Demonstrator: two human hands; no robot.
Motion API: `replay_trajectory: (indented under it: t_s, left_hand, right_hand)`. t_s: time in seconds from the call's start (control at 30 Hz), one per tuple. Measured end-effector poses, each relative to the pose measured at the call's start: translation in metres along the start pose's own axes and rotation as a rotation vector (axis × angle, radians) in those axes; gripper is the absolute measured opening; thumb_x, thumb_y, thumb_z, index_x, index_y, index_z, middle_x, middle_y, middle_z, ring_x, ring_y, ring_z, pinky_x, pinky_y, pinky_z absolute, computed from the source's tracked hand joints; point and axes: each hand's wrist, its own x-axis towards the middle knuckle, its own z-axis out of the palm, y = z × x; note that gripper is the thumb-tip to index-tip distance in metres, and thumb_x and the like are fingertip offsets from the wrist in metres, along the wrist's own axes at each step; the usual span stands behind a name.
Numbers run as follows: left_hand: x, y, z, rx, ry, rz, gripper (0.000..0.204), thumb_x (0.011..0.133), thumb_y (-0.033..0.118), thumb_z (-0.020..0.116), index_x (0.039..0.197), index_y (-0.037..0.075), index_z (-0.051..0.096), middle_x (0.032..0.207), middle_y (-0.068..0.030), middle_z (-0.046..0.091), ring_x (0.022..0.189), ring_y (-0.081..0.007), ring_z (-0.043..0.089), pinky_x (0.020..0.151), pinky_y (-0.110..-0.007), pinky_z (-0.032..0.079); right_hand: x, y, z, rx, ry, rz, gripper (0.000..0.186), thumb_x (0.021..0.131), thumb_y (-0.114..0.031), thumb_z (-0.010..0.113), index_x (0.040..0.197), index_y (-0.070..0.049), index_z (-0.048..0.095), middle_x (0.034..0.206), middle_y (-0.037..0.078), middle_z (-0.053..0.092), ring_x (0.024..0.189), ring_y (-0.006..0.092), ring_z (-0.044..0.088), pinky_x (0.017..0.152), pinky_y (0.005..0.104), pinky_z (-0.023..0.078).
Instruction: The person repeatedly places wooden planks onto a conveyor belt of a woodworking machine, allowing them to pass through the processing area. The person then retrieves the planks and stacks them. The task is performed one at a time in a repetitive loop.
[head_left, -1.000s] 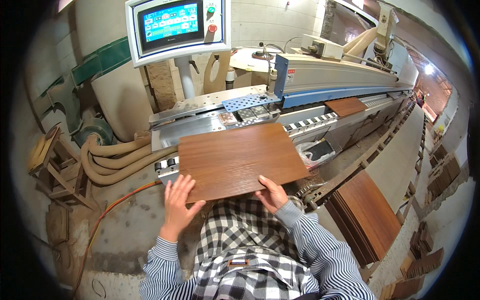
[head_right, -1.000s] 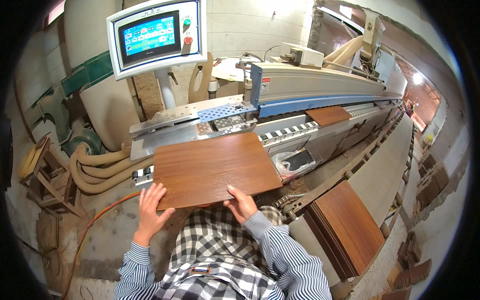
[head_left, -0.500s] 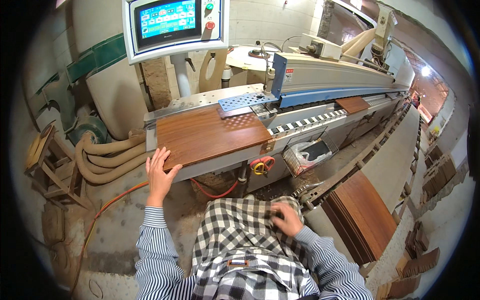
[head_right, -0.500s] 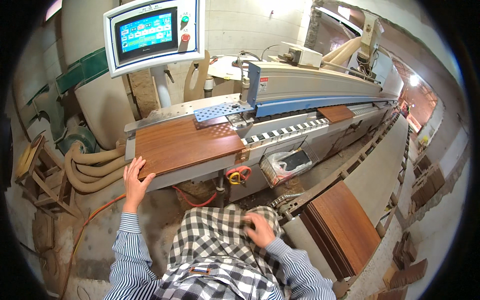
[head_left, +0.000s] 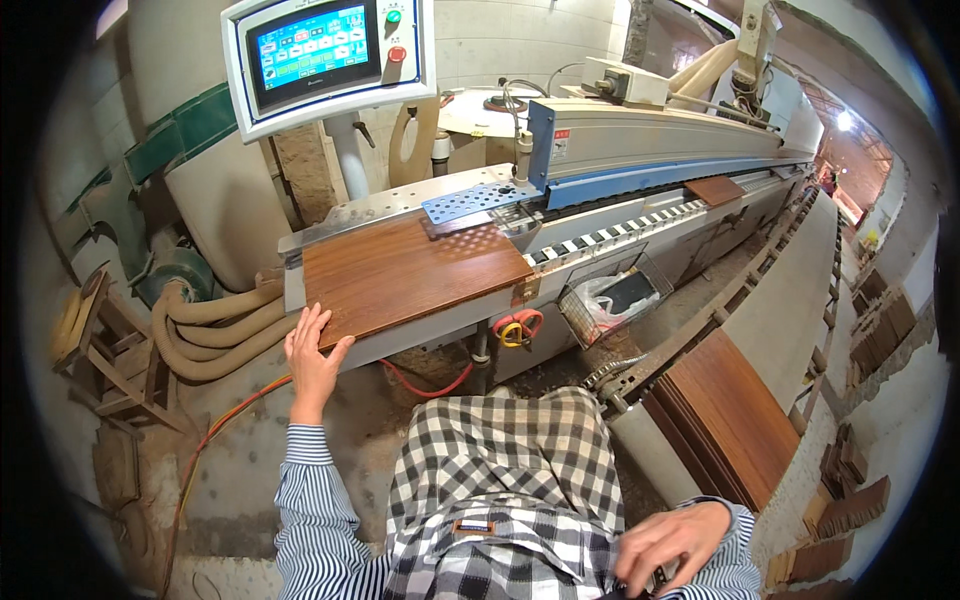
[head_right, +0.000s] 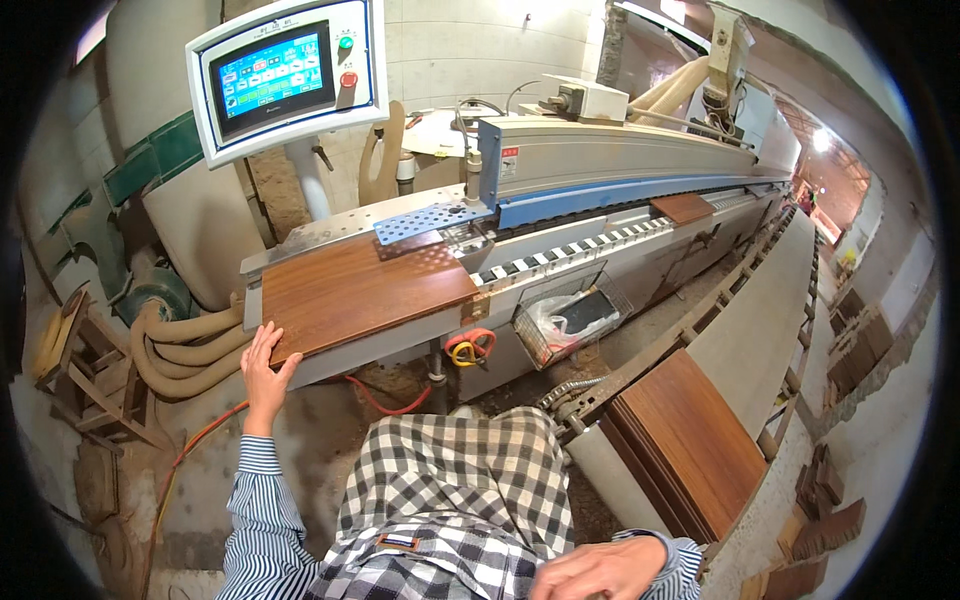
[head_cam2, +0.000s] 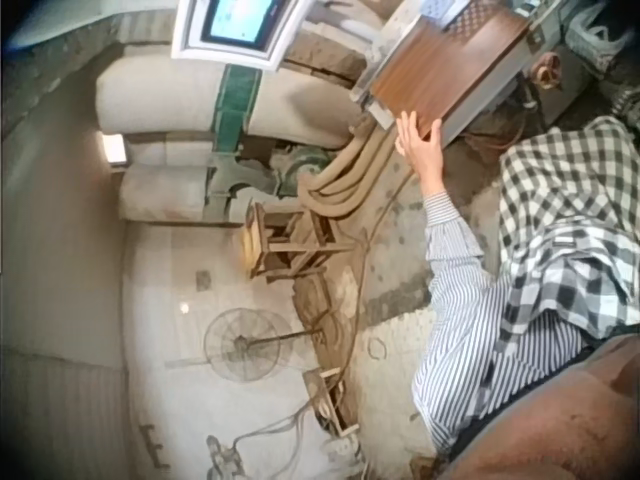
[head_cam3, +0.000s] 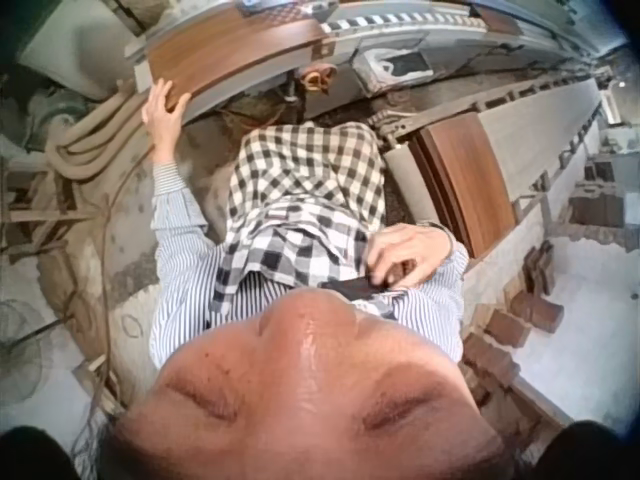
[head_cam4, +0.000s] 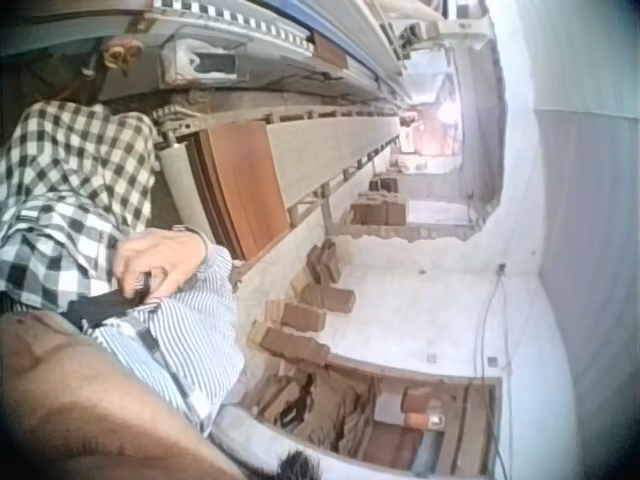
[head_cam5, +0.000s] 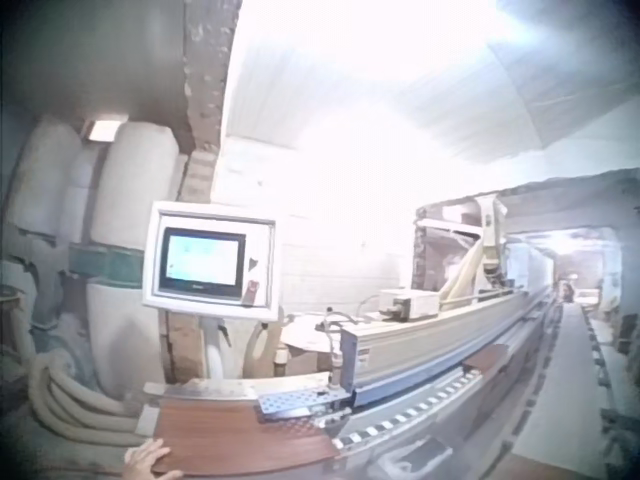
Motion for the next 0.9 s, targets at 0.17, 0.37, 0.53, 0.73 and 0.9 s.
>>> replay_trajectory:
  t_s: [0.17, 0.37, 0.53, 0.73, 0.9]
  left_hand:
    - [-0.001, -0.001, 0.002, 0.009, 0.004, 0.009, 0.053, 0.082, 0.037, 0.074, 0.125, 0.008, 0.061, 0.143, -0.0097, 0.052, 0.138, -0.0271, 0.041, 0.112, -0.046, 0.024]
    - [0.0, 0.001, 0.0, 0.022, -0.008, 0.004, 0.052, 0.082, 0.034, 0.074, 0.125, 0.008, 0.061, 0.143, -0.0094, 0.053, 0.138, -0.0267, 0.041, 0.112, -0.045, 0.024]
    - [0.0, -0.003, -0.001, 0.023, -0.004, 0.008, 0.051, 0.083, 0.034, 0.074, 0.125, 0.008, 0.061, 0.143, -0.009, 0.053, 0.138, -0.0264, 0.041, 0.112, -0.045, 0.025]
    - [0.0, -0.003, -0.001, 0.026, 0.0, 0.002, 0.052, 0.083, 0.035, 0.074, 0.125, 0.008, 0.06, 0.142, -0.0091, 0.053, 0.138, -0.0265, 0.041, 0.112, -0.045, 0.025]
    - [-0.001, -0.003, 0.005, 0.019, -0.008, 0.014, 0.052, 0.083, 0.034, 0.074, 0.126, 0.009, 0.06, 0.143, -0.0085, 0.053, 0.139, -0.0264, 0.04, 0.112, -0.046, 0.025]
  right_hand:
    - [-0.03, -0.01, 0.026, 0.089, -0.036, 0.539, 0.025, 0.083, -0.023, 0.072, 0.092, -0.002, 0.06, 0.083, 0.011, 0.06, 0.076, 0.0286, 0.062, 0.067, 0.0377, 0.05]
    - [-0.05, -0.036, 0.058, 0.077, 0.136, 0.801, 0.017, 0.074, -0.007, 0.067, 0.088, -0.004, 0.058, 0.077, 0.009, 0.06, 0.066, 0.0208, 0.059, 0.06, 0.0323, 0.048]
    - [-0.098, -0.005, 0.113, 0.429, 0.109, 0.842, 0.021, 0.083, -0.013, 0.061, 0.1, -0.001, 0.061, 0.077, 0.01, 0.063, 0.072, 0.0113, 0.056, 0.063, 0.0332, 0.048]
    - [-0.195, 0.062, 0.183, 0.663, 0.226, 1.114, 0.025, 0.092, -0.013, 0.059, 0.112, 0.001, 0.064, 0.099, 0.014, 0.071, 0.087, 0.0177, 0.063, 0.079, 0.0325, 0.05]
    - [-0.162, 0.037, 0.166, 0.29, 0.648, 0.977, 0.019, 0.095, -0.011, 0.06, 0.104, 0.004, 0.067, 0.095, 0.014, 0.072, 0.083, 0.0148, 0.065, 0.072, 0.0296, 0.052]
